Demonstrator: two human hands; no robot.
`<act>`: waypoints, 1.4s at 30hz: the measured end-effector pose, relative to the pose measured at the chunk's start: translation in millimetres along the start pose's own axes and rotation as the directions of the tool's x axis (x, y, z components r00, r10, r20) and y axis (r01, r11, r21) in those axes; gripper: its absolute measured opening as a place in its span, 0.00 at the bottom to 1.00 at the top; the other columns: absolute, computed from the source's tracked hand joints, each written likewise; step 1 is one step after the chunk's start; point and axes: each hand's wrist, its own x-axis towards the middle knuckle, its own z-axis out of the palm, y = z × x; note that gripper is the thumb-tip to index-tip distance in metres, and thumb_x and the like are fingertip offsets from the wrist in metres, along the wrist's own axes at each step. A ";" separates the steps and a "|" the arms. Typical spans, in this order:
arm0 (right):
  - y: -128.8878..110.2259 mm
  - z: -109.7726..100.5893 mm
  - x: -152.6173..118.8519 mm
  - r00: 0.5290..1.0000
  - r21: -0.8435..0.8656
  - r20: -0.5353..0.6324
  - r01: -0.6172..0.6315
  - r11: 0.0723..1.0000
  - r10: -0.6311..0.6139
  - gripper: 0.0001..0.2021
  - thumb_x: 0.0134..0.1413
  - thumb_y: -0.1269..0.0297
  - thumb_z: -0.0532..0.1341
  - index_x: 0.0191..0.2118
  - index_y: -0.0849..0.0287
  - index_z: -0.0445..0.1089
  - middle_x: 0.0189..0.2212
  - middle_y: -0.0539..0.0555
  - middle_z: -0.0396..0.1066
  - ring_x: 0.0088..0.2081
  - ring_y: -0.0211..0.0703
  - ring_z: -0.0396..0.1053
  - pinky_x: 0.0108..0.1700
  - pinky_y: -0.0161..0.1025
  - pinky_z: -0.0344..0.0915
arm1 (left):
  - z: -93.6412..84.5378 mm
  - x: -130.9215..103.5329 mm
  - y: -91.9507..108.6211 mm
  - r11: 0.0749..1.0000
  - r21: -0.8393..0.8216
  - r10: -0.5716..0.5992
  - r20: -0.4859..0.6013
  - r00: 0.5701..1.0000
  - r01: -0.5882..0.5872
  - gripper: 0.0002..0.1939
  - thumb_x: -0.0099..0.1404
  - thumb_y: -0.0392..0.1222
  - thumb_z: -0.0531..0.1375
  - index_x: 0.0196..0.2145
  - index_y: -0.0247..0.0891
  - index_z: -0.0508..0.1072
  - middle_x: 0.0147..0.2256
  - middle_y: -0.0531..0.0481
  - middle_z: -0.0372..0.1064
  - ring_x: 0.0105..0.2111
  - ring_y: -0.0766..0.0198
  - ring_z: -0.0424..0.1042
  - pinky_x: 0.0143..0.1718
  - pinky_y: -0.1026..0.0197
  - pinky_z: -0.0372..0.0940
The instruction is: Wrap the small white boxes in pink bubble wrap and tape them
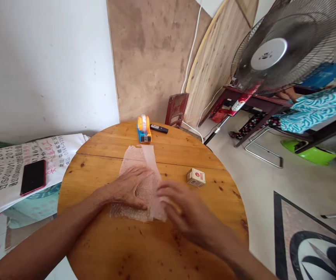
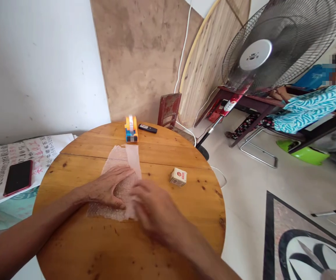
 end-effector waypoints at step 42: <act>75.7 -3.1 47.8 0.928 -0.368 0.269 -0.148 0.918 0.257 0.16 0.49 0.66 0.66 0.45 0.65 0.71 0.47 0.64 0.71 0.47 0.55 0.70 0.46 0.42 0.66 | 6.4 1.5 35.2 0.946 0.317 -0.132 0.158 0.979 0.076 0.53 0.49 0.65 0.66 0.67 0.40 0.56 0.70 0.33 0.39 0.68 0.32 0.41 0.64 0.33 0.46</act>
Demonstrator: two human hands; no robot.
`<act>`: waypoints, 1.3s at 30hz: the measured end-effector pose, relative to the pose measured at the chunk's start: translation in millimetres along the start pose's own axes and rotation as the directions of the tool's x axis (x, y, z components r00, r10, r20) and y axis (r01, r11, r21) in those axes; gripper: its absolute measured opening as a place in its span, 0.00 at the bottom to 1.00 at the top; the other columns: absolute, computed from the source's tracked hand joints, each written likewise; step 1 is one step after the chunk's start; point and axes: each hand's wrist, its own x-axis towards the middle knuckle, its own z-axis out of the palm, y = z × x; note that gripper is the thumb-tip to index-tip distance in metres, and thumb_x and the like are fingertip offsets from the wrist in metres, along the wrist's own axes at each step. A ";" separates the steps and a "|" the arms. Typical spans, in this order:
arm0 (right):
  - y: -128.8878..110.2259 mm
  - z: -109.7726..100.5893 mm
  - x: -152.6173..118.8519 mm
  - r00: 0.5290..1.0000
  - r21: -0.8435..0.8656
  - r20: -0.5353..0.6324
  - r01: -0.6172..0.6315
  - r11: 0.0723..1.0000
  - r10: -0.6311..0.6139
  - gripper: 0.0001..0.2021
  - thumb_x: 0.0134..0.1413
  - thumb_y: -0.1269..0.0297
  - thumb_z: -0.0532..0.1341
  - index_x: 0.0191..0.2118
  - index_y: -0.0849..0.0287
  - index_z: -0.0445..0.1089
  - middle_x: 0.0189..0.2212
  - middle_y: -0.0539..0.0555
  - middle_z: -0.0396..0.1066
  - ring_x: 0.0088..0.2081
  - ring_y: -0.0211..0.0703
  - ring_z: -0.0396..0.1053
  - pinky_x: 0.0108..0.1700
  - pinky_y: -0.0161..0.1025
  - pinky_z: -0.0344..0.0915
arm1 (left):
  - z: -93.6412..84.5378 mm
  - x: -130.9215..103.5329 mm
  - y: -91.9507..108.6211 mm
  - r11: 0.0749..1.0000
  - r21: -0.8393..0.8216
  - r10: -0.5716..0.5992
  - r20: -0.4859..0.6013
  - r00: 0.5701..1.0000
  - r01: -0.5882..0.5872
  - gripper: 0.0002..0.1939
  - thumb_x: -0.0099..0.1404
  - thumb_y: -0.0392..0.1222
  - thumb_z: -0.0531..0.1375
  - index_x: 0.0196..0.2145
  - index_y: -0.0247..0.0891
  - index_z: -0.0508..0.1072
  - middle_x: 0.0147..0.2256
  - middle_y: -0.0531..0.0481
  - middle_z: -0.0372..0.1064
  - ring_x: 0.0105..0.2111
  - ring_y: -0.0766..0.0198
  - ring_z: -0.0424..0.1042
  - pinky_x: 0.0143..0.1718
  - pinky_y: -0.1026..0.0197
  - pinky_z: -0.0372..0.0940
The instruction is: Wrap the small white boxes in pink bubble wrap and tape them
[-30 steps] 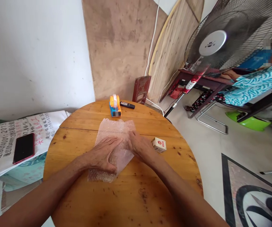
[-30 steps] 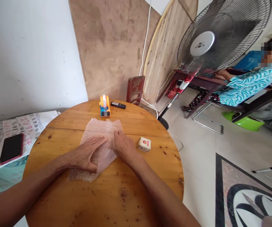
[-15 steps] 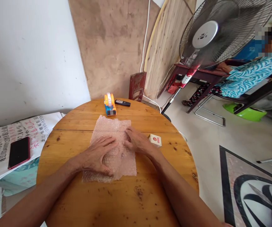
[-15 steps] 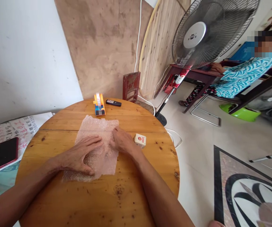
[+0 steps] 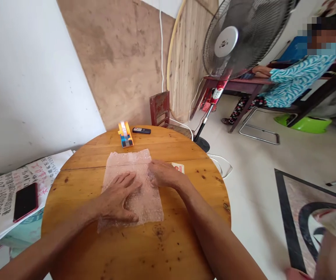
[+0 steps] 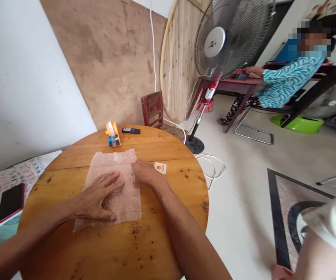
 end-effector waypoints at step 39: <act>1.9 -10.4 -0.2 0.991 -0.038 0.130 0.042 0.998 -0.037 0.10 0.53 0.69 0.61 0.42 0.62 0.72 0.47 0.62 0.72 0.47 0.52 0.70 0.45 0.41 0.63 | -8.0 -7.3 -23.8 0.986 -0.167 -0.037 -0.096 0.995 0.020 0.43 0.53 0.61 0.66 0.61 0.37 0.65 0.65 0.35 0.55 0.65 0.40 0.51 0.64 0.39 0.49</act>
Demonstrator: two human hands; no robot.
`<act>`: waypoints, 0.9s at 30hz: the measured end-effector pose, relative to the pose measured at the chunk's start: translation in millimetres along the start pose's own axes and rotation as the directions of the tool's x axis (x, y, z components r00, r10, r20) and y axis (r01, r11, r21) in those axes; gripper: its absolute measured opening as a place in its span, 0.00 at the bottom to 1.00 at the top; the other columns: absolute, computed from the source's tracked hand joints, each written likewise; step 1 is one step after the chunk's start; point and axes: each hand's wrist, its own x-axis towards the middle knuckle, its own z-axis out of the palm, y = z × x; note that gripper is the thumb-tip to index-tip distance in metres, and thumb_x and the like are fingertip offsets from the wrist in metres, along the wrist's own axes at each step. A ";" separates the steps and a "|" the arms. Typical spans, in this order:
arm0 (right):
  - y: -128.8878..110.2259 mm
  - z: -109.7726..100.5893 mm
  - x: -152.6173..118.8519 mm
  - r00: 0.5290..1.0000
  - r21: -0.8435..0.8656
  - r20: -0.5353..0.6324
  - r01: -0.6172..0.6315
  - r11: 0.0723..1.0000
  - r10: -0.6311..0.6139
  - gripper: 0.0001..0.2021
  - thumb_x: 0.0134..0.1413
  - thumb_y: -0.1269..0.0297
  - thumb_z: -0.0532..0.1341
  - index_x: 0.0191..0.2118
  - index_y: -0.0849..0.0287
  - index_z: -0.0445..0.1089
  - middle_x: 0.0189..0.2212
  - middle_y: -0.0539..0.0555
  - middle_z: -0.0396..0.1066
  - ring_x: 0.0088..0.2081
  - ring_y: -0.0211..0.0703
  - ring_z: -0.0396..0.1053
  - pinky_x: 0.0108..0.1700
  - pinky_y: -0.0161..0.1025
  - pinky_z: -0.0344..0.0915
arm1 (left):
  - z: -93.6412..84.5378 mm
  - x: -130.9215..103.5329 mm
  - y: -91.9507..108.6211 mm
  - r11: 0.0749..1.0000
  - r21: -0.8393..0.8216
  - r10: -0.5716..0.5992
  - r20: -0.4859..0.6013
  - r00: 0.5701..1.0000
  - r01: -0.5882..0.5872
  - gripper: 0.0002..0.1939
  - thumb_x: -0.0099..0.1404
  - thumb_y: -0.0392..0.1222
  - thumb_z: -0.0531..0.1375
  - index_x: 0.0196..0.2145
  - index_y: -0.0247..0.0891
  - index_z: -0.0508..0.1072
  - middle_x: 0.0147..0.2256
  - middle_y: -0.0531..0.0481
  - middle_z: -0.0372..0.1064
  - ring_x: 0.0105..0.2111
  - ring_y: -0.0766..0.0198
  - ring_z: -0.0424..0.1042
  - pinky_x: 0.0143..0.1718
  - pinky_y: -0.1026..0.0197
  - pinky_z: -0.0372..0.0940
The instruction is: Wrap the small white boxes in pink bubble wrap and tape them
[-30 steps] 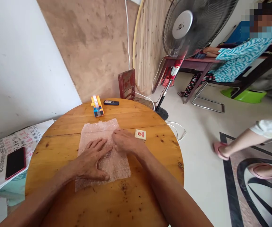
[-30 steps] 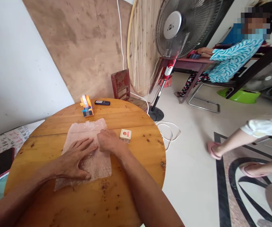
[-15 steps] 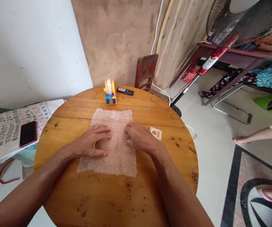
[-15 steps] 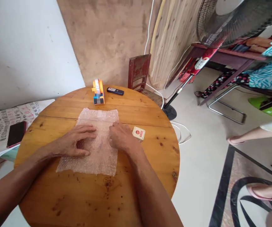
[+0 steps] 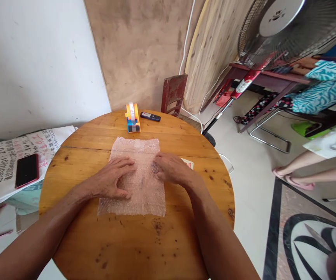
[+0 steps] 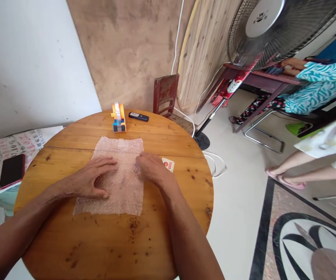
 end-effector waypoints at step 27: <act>-22.2 7.5 -34.8 0.896 0.403 -0.442 0.170 0.899 0.029 0.26 0.50 0.66 0.63 0.58 0.54 0.65 0.50 0.56 0.74 0.46 0.49 0.72 0.48 0.44 0.68 | 11.0 6.1 -6.4 0.996 -0.090 0.001 -0.115 0.993 -0.012 0.61 0.48 0.63 0.68 0.69 0.34 0.44 0.67 0.31 0.47 0.66 0.39 0.50 0.65 0.40 0.47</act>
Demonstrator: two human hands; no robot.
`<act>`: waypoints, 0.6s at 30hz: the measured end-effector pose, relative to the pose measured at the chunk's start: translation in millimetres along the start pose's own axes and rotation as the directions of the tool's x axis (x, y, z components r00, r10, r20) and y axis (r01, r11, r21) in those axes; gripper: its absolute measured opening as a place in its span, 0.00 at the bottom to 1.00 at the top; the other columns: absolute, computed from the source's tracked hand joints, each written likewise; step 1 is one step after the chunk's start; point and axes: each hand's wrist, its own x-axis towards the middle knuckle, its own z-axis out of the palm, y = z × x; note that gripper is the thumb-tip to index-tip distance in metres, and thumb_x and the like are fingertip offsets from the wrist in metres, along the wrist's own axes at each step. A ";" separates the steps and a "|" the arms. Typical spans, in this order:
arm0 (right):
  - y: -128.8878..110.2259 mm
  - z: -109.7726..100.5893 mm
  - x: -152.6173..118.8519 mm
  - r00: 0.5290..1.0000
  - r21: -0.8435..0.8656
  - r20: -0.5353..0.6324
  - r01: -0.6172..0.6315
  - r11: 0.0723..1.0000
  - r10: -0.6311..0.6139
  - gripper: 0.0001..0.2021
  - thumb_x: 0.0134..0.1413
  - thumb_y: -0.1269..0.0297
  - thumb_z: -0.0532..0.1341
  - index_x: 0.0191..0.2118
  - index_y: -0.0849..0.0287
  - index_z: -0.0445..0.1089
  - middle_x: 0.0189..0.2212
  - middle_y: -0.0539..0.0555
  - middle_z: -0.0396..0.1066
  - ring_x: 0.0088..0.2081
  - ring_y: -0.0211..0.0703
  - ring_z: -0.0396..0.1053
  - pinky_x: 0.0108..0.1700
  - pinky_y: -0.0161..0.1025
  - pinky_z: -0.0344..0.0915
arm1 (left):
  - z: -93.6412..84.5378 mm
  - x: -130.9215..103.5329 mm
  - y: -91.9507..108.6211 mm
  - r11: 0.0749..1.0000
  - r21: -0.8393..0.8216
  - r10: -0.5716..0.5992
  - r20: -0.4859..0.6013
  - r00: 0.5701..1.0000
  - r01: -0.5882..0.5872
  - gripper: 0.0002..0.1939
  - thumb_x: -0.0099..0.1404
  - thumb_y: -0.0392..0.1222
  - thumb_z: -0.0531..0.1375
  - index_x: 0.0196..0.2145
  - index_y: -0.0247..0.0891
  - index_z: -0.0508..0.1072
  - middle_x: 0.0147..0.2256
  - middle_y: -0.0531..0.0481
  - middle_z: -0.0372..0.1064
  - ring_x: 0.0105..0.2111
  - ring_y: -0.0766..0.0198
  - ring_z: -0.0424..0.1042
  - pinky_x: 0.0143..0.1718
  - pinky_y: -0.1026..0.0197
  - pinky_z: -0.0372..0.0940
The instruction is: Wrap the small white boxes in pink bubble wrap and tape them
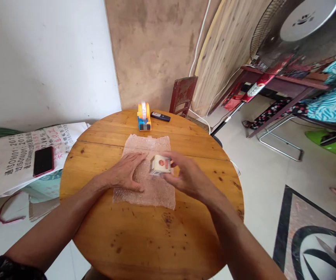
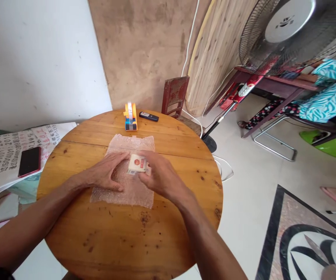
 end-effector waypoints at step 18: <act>17.0 53.1 11.4 0.993 0.151 0.083 0.069 0.986 -0.082 0.33 0.52 0.68 0.61 0.64 0.56 0.54 0.62 0.61 0.63 0.61 0.53 0.62 0.60 0.51 0.59 | -7.4 -0.2 -5.2 0.995 -0.083 0.041 -0.099 0.994 -0.049 0.47 0.49 0.37 0.55 0.67 0.34 0.48 0.63 0.39 0.58 0.62 0.43 0.57 0.63 0.41 0.51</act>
